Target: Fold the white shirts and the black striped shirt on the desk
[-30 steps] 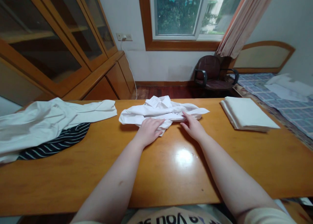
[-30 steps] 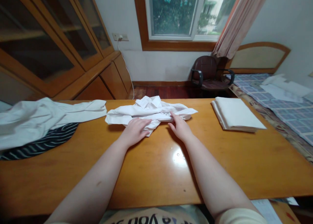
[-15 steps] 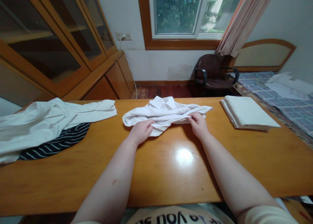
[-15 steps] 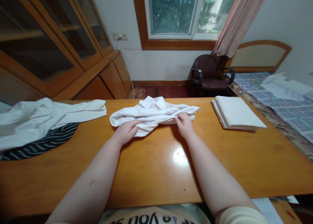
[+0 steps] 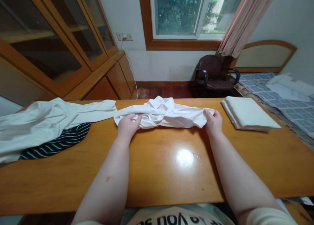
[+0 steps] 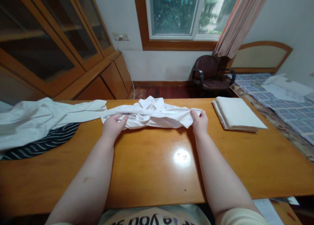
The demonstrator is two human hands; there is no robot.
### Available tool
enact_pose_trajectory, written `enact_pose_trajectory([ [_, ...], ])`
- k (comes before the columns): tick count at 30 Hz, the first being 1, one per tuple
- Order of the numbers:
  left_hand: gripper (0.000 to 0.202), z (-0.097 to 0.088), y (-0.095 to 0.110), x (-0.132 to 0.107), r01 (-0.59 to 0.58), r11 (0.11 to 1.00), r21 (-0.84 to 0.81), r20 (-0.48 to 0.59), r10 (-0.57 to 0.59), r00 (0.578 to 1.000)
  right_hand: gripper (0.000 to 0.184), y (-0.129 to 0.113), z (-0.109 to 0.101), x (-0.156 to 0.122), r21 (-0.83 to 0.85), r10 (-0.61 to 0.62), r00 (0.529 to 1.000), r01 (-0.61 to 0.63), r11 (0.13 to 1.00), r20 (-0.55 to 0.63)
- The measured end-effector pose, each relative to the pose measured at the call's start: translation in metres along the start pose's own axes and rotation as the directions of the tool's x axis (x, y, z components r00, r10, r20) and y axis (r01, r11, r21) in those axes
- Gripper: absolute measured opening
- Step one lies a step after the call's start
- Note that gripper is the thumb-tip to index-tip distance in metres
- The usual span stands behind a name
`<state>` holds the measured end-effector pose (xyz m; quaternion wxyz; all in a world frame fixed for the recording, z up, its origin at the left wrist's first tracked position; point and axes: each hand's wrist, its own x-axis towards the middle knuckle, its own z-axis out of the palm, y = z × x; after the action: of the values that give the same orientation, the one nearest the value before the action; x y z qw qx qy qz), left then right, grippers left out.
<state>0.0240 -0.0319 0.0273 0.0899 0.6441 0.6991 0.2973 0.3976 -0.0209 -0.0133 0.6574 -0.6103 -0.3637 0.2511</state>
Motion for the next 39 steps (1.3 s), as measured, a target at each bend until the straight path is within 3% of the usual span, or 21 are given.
enact_pose_trajectory([
  [3, 0.036, -0.001, 0.0, 0.001, 0.032, 0.999, -0.036, -0.034, -0.033, 0.999, 0.033, 0.006, -0.013, 0.014, -0.161, -0.01, 0.97, -0.03, 0.987, -0.242],
  [5, 0.034, 0.0, 0.001, 0.001, 0.014, 0.999, -0.043, -0.025, -0.015, 1.0, 0.043, 0.006, -0.021, 0.019, -0.273, -0.067, 0.936, -0.033, 0.961, -0.346],
  [8, 0.033, 0.002, 0.004, -0.001, -0.029, 0.999, -0.046, -0.001, 0.029, 1.0, 0.063, -0.002, -0.024, 0.013, -0.504, -0.289, 0.898, 0.091, 0.859, -0.331],
  [10, 0.033, 0.003, 0.006, -0.002, -0.043, 0.998, -0.055, 0.007, 0.043, 0.999, 0.057, -0.011, -0.02, 0.001, -0.635, -0.472, 0.863, 0.264, 0.726, -0.181],
  [12, 0.033, 0.004, 0.007, -0.003, -0.057, 0.996, -0.068, 0.014, 0.058, 0.998, 0.037, -0.018, -0.011, -0.014, -0.601, -0.539, 0.834, 0.493, 0.629, 0.12],
  [13, 0.033, 0.005, 0.007, -0.003, -0.07, 0.995, -0.072, 0.017, 0.071, 0.997, 0.028, -0.019, -0.005, -0.022, -0.514, -0.516, 0.796, 0.6, 0.613, 0.316],
  [15, 0.035, 0.006, 0.007, -0.004, -0.109, 0.991, -0.075, 0.039, 0.112, 0.993, 0.023, -0.017, 0.008, -0.035, -0.315, -0.401, 0.649, 0.706, 0.634, 0.647],
  [17, 0.036, 0.008, 0.006, -0.004, -0.147, 0.985, -0.091, 0.086, 0.155, 0.984, 0.031, -0.01, 0.02, -0.044, -0.253, -0.289, 0.55, 0.707, 0.66, 0.784],
  [20, 0.039, 0.01, 0.004, -0.005, -0.171, 0.973, -0.154, 0.153, 0.194, 0.969, 0.021, 0.001, 0.03, -0.045, -0.275, -0.173, 0.513, 0.679, 0.68, 0.841],
  [22, 0.039, 0.01, 0.002, -0.004, -0.164, 0.962, -0.217, 0.141, 0.197, 0.97, 0.011, 0.005, 0.03, -0.04, -0.308, -0.116, 0.544, 0.624, 0.718, 0.831],
  [25, 0.036, 0.01, -0.002, 0.0, -0.115, 0.942, -0.315, 0.038, 0.134, 0.99, 0.018, 0.005, 0.026, -0.032, -0.375, -0.052, 0.667, 0.479, 0.793, 0.743],
  [27, 0.036, 0.01, -0.007, 0.003, -0.072, 0.923, -0.377, -0.059, 0.054, 0.997, 0.021, 0.004, 0.024, -0.029, -0.391, -0.033, 0.723, 0.411, 0.823, 0.69],
  [32, 0.035, 0.013, -0.022, 0.012, -0.013, 0.811, -0.584, -0.235, -0.153, 0.96, 0.023, 0.006, 0.022, -0.025, -0.42, -0.034, 0.828, 0.319, 0.85, 0.559],
  [35, 0.031, 0.011, -0.03, 0.02, 0.007, 0.687, -0.726, -0.325, -0.353, 0.877, 0.024, 0.01, 0.02, -0.02, -0.409, -0.056, 0.875, 0.28, 0.869, 0.481],
  [39, 0.019, 0.0, -0.041, 0.031, 0.044, 0.566, -0.823, -0.385, -0.613, 0.689, 0.026, 0.017, 0.015, -0.011, -0.361, -0.064, 0.922, 0.212, 0.908, 0.381],
])
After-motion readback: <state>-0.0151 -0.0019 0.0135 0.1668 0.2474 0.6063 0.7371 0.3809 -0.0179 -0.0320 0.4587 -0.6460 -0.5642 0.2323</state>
